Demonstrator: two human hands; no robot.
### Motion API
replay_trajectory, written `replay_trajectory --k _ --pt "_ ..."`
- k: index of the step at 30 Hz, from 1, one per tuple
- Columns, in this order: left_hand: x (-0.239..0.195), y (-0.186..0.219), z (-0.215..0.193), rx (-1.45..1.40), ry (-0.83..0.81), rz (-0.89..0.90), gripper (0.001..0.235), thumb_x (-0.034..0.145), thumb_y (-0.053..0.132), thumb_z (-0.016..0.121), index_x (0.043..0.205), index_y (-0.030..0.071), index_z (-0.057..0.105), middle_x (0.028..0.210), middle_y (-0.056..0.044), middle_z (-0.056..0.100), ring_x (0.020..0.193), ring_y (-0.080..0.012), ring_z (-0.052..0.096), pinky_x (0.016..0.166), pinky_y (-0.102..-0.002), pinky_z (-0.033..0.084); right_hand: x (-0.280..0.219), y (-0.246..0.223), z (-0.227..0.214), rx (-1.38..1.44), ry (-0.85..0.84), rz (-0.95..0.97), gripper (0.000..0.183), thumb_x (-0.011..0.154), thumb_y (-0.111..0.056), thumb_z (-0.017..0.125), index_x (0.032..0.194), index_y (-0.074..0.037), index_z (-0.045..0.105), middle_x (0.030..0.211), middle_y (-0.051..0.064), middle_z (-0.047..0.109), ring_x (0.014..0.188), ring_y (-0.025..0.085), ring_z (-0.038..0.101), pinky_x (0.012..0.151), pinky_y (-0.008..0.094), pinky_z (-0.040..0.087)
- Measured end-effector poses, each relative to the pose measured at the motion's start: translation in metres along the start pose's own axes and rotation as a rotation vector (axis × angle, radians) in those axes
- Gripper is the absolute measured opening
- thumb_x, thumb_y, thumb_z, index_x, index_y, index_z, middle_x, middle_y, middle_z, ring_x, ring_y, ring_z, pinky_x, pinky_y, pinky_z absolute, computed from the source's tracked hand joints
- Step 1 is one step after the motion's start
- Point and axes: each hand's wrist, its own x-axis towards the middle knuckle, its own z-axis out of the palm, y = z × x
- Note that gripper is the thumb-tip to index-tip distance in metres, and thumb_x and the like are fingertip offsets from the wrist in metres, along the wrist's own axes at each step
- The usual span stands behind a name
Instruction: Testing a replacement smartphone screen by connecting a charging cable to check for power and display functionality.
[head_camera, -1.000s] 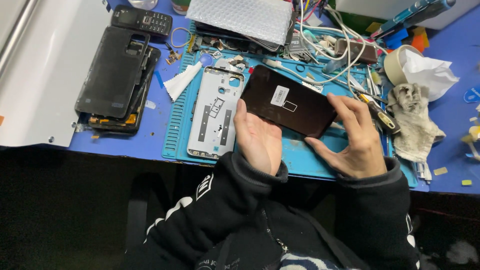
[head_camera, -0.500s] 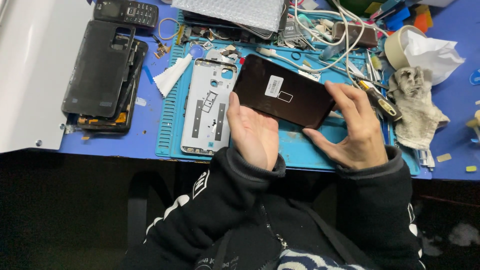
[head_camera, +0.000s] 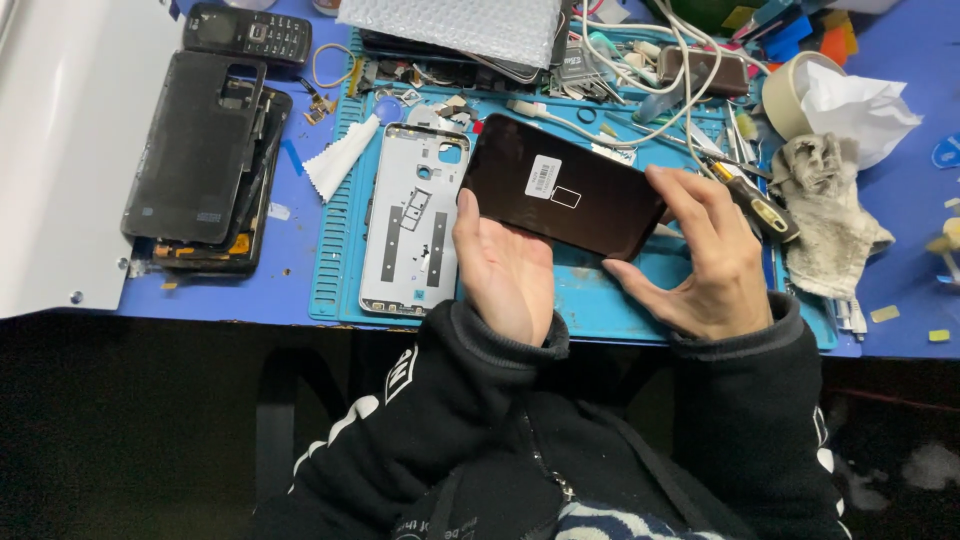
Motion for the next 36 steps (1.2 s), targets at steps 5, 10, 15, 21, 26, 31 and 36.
replay_trajectory --k 5,10,15,21,26,31,36 --pt "-0.001 0.0 -0.003 -0.022 -0.044 -0.014 0.068 0.108 0.043 0.046 0.157 -0.001 0.031 0.158 -0.015 0.041 0.146 -0.0298 0.04 0.124 -0.047 0.03 0.001 -0.002 -0.001 -0.024 0.019 0.014 0.086 0.072 -0.015 0.094 0.146 -0.003 0.053 0.134 0.018 0.06 0.103 0.029 0.066 0.089 0.037 0.057" --pt "-0.001 -0.001 -0.005 -0.05 -0.048 -0.024 0.063 0.109 0.041 0.046 0.156 -0.002 0.037 0.156 -0.014 0.045 0.145 -0.0278 0.042 0.124 -0.044 0.03 0.0 -0.002 -0.002 -0.066 0.015 0.029 0.086 0.07 -0.017 0.094 0.146 -0.002 0.054 0.133 0.017 0.061 0.096 0.027 0.065 0.086 0.039 0.055" --pt "-0.005 0.0 -0.01 0.001 0.063 -0.128 0.037 0.106 0.022 0.054 0.138 0.004 0.052 0.138 -0.01 0.059 0.131 -0.0239 0.053 0.116 -0.043 0.038 0.001 -0.007 -0.008 -0.156 -0.005 0.039 0.087 0.062 -0.017 0.093 0.141 -0.004 0.057 0.129 0.016 0.063 0.098 0.03 0.065 0.087 0.041 0.054" --pt "-0.02 0.007 -0.007 0.072 0.038 -0.142 0.033 0.102 0.014 0.058 0.133 0.004 0.055 0.133 -0.011 0.061 0.128 -0.0257 0.053 0.117 -0.046 0.038 -0.005 0.005 -0.012 -0.015 -0.048 0.052 0.084 0.067 -0.019 0.092 0.141 -0.003 0.055 0.131 0.018 0.06 0.109 0.032 0.064 0.089 0.039 0.055" --pt "-0.013 0.008 -0.009 -0.055 0.059 -0.155 0.04 0.101 0.019 0.056 0.138 0.005 0.051 0.14 -0.01 0.058 0.133 -0.0263 0.051 0.117 -0.047 0.036 -0.008 0.005 -0.008 0.033 -0.027 0.056 0.083 0.07 -0.018 0.091 0.143 -0.003 0.054 0.133 0.019 0.059 0.115 0.032 0.064 0.092 0.038 0.056" --pt "-0.011 0.009 -0.008 -0.037 -0.03 -0.178 0.051 0.105 0.027 0.052 0.149 0.002 0.045 0.147 -0.011 0.055 0.138 -0.0269 0.049 0.12 -0.046 0.033 -0.009 0.005 -0.008 0.037 -0.009 0.06 0.084 0.071 -0.017 0.092 0.144 -0.002 0.054 0.134 0.02 0.059 0.117 0.032 0.065 0.093 0.037 0.057" --pt "-0.01 0.006 -0.012 -0.044 -0.026 -0.182 0.053 0.107 0.032 0.047 0.151 0.002 0.043 0.148 -0.012 0.053 0.138 -0.0277 0.047 0.121 -0.047 0.032 -0.009 0.005 -0.008 0.039 -0.009 0.072 0.084 0.071 -0.018 0.092 0.144 -0.002 0.054 0.134 0.02 0.06 0.115 0.032 0.065 0.091 0.038 0.057"
